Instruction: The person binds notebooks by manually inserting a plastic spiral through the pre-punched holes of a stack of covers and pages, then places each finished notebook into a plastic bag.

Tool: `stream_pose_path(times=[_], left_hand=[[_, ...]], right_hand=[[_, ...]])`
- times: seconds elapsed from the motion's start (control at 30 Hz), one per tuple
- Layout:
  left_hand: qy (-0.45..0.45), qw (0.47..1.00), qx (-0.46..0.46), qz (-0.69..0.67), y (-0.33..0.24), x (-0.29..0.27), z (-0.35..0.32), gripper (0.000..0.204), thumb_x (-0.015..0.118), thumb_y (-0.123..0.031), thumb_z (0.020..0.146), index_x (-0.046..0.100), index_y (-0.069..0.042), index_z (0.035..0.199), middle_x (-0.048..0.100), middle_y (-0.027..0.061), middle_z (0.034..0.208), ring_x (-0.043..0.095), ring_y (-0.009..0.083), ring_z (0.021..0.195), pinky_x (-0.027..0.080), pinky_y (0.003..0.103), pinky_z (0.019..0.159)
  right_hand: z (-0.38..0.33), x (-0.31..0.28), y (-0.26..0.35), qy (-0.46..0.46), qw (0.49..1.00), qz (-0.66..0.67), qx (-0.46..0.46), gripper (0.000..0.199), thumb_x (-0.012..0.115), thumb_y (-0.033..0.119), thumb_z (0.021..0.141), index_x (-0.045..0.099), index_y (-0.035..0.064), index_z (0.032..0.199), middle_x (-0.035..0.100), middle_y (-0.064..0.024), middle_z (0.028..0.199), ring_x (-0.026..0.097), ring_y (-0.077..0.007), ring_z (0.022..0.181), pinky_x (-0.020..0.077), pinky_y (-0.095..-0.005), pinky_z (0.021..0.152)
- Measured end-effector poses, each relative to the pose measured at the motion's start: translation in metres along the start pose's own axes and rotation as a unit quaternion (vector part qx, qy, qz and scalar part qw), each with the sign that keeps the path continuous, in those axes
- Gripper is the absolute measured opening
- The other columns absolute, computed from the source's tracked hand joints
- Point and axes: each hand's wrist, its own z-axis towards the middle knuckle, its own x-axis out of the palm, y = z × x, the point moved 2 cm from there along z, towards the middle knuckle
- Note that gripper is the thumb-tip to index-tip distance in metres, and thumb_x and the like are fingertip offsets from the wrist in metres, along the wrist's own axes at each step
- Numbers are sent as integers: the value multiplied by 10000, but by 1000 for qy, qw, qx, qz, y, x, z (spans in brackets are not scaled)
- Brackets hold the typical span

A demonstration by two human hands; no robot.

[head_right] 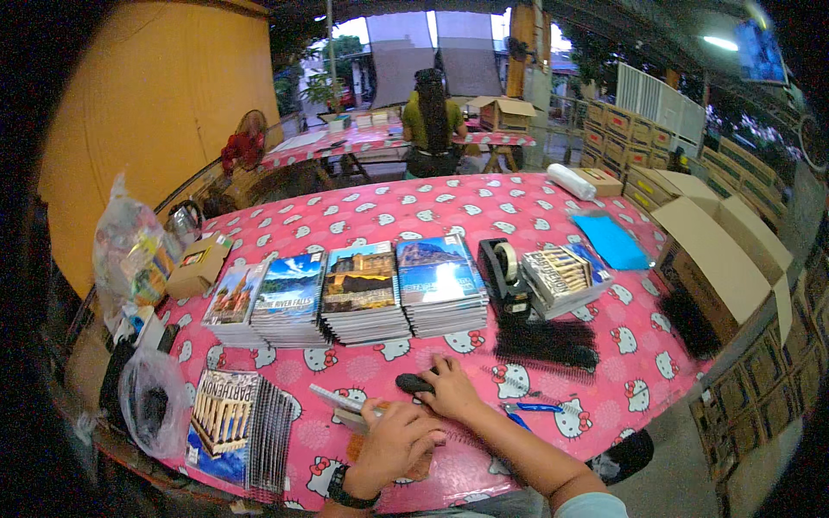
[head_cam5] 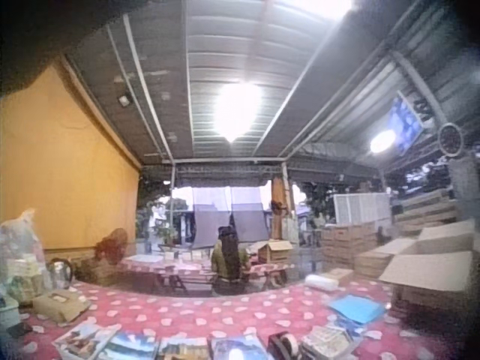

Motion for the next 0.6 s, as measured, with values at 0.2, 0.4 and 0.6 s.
stream_pose_path(times=[0.2,0.4,0.6], left_hand=[[-37,999,-6,-26,-2,-6,2,188,616,-328,806,665,-201,936,606,-13,946,532,183,943,221,485,926],[-60,998,1,-20,-3,-10,5,143,634,-266,791,659,-180,903,580,-10,889,539,177,890,213,495,910],[-90,995,-16,-33,3,-12,3,313,688,-200,710,632,-154,1014,601,4,863,554,192,904,162,542,986]], right_hand=[[-43,-27,-8,11,766,611,198,344,588,179,855,540,8,1148,588,-137,1110,585,-270,985,468,-380,881],[-79,-35,-1,-33,576,794,194,538,614,-99,720,471,3,1229,587,-77,1116,572,-190,1037,449,-334,935],[-79,-65,-5,-64,728,655,192,435,566,-100,620,607,10,1039,658,-49,942,607,-128,846,474,-278,786]])
